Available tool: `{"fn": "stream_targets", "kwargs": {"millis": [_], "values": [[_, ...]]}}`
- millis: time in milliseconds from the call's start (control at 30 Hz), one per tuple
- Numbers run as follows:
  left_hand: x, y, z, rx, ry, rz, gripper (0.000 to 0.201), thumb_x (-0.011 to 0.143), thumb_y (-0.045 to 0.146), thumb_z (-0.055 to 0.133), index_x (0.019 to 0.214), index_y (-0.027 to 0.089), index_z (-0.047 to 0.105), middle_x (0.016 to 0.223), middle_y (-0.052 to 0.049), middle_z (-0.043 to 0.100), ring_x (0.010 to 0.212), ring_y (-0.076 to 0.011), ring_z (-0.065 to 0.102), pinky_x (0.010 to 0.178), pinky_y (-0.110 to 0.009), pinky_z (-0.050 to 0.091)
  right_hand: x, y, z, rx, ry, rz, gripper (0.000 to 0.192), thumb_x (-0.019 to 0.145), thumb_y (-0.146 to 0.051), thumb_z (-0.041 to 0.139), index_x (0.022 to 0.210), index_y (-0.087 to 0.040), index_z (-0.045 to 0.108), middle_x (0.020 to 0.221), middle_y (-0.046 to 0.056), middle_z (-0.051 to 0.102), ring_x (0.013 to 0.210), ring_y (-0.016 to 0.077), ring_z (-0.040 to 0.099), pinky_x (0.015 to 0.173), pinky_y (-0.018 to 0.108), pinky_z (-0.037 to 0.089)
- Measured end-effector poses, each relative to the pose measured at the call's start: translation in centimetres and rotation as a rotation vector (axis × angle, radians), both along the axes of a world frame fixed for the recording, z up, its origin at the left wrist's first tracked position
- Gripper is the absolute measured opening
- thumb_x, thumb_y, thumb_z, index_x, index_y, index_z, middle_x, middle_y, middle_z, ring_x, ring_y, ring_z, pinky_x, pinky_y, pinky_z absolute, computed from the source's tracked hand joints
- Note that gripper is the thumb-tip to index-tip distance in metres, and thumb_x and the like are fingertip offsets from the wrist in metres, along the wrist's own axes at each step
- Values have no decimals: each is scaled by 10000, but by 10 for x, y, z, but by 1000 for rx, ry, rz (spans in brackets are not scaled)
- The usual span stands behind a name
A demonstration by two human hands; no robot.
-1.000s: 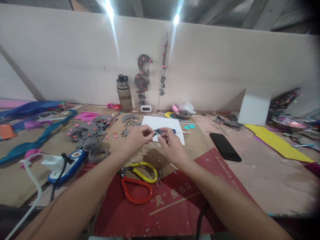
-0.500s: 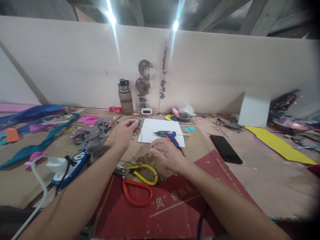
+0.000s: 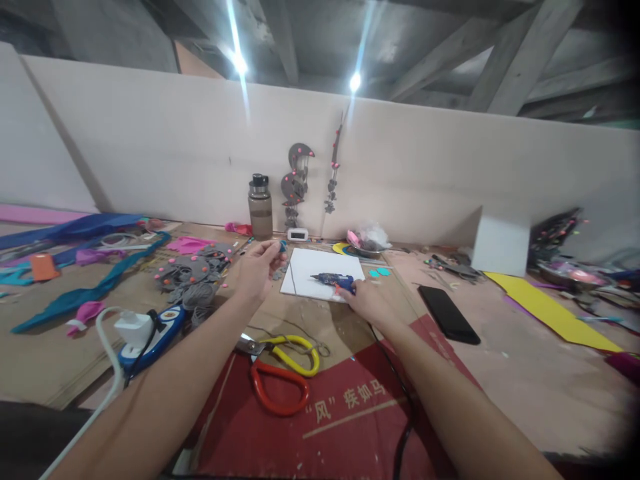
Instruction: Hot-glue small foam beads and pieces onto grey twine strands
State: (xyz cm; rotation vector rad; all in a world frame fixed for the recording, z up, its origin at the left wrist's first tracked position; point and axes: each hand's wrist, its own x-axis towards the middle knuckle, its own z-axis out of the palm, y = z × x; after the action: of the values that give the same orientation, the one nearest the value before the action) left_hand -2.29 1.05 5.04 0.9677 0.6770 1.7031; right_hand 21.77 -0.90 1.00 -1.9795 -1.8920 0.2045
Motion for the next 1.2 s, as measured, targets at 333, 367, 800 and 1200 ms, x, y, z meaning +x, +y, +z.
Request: {"fn": "stream_targets", "kwargs": {"millis": [333, 367, 800, 1200], "values": [[16, -13, -9, 62, 300, -52, 255, 700, 367, 675, 767, 126, 631, 614, -9, 619, 502, -70, 488, 506, -195, 382, -2, 5, 2, 52, 181, -63, 186, 718, -245, 539, 853, -147, 621, 784, 117, 674, 728, 220, 632, 609, 274, 434], [16, -13, -9, 62, 301, -55, 256, 697, 368, 677, 767, 125, 634, 626, -12, 624, 521, -75, 504, 521, -198, 396, -3, 5, 5, 84, 223, -65, 209, 723, -240, 522, 883, -140, 611, 811, 118, 672, 745, 216, 632, 613, 271, 437], [13, -4, -17, -11, 233, -39, 297, 659, 367, 718, 794, 112, 651, 693, -42, 658, 627, -117, 604, 623, -246, 489, -47, -43, 29, 344, 858, 394, 194, 816, -282, 465, 952, -164, 535, 727, 2, 549, 552, 101, 498, 519, 224, 428], [15, -10, -15, 42, 288, 61, 309, 691, 406, 682, 812, 123, 647, 717, -31, 643, 636, -122, 592, 633, -259, 488, -55, -53, 22, 377, 660, 371, 259, 848, -361, 483, 981, -154, 563, 783, 50, 601, 647, 152, 524, 592, 265, 425]]}}
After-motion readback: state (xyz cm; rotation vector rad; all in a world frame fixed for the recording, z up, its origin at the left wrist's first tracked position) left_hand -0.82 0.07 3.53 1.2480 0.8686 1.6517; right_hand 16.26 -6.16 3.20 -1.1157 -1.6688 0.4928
